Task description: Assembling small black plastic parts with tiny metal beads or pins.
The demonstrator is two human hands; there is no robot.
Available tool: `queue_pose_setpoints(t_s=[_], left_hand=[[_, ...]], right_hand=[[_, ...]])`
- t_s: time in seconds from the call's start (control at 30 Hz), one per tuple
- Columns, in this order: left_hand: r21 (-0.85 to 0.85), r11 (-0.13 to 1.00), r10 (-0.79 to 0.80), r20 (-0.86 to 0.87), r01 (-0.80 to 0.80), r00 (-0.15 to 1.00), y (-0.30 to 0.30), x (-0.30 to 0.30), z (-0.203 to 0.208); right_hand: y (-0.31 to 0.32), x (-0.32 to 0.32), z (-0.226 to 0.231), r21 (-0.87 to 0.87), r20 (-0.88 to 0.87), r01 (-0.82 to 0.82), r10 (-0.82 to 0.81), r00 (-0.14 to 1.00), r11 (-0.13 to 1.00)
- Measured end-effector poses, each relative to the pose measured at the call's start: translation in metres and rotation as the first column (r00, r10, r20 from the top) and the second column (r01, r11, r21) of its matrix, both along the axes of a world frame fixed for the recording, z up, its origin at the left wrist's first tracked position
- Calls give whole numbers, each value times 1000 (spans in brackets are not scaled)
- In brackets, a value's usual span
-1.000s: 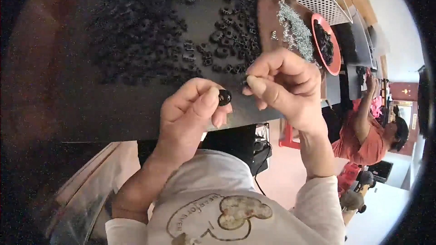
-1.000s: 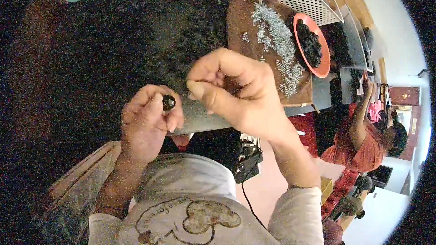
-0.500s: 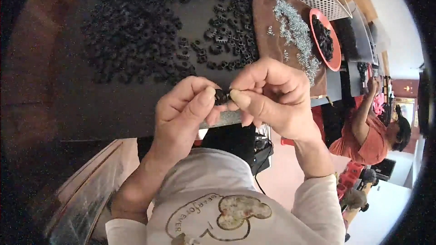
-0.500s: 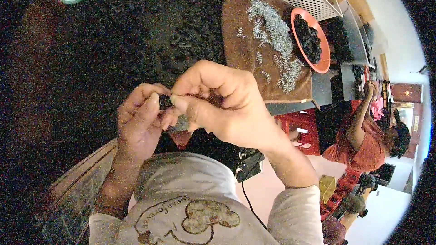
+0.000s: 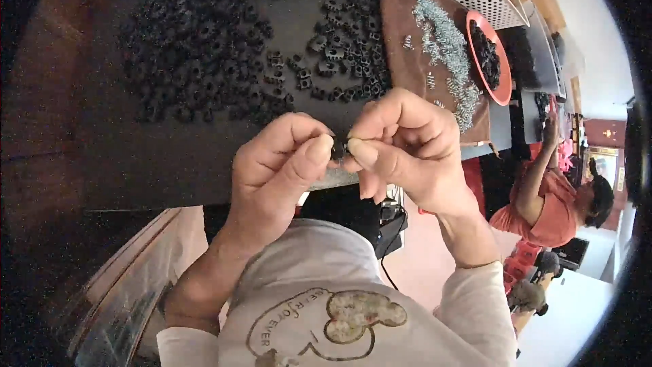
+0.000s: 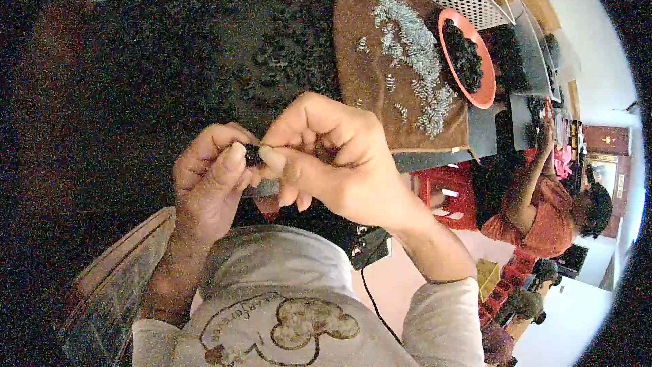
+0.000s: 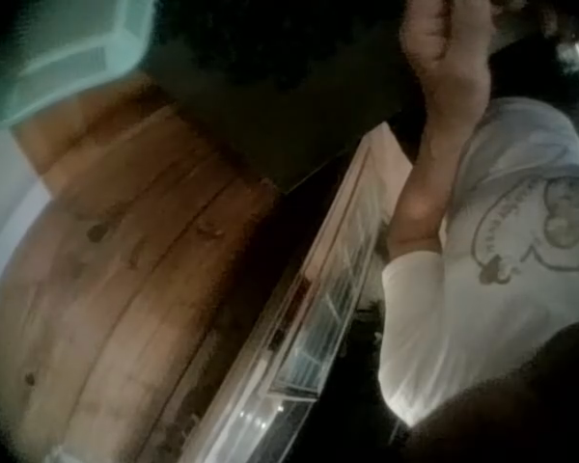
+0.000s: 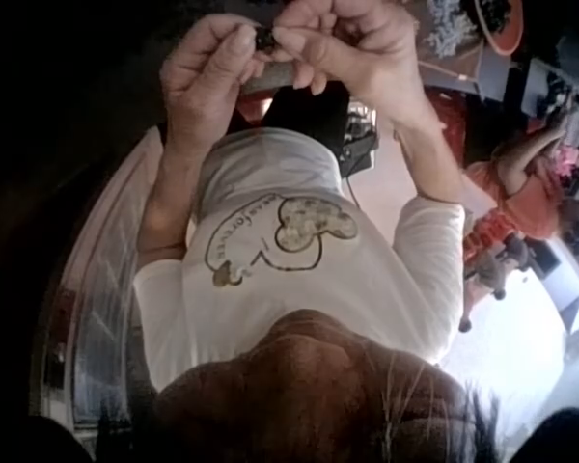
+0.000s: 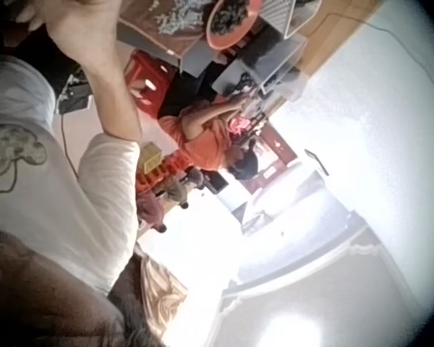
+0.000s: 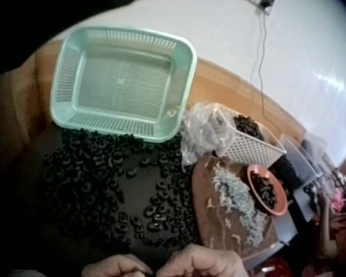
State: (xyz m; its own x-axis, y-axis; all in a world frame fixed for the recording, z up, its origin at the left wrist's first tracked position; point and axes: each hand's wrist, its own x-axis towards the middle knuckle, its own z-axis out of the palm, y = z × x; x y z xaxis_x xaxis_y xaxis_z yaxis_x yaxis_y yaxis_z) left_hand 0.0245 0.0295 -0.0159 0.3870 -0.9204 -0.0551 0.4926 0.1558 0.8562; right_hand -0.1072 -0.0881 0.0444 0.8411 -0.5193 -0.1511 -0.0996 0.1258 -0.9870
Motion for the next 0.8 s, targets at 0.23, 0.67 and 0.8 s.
queue_pose_setpoints(t_s=[0.23, 0.67, 0.8], left_hand=[[-3, 999, -34, 33, 34, 999, 2, 8, -2], [-59, 997, 56, 163, -46, 985, 3, 5, -2], [-1, 1000, 29, 185, -30, 982, 4, 4, 4]], right_hand=[[2, 5, -3, 63, 52, -2, -1, 999, 998], [7, 10, -2, 93, -2, 94, -94, 996, 991], [4, 2, -4, -95, -27, 20, -22, 999, 995]])
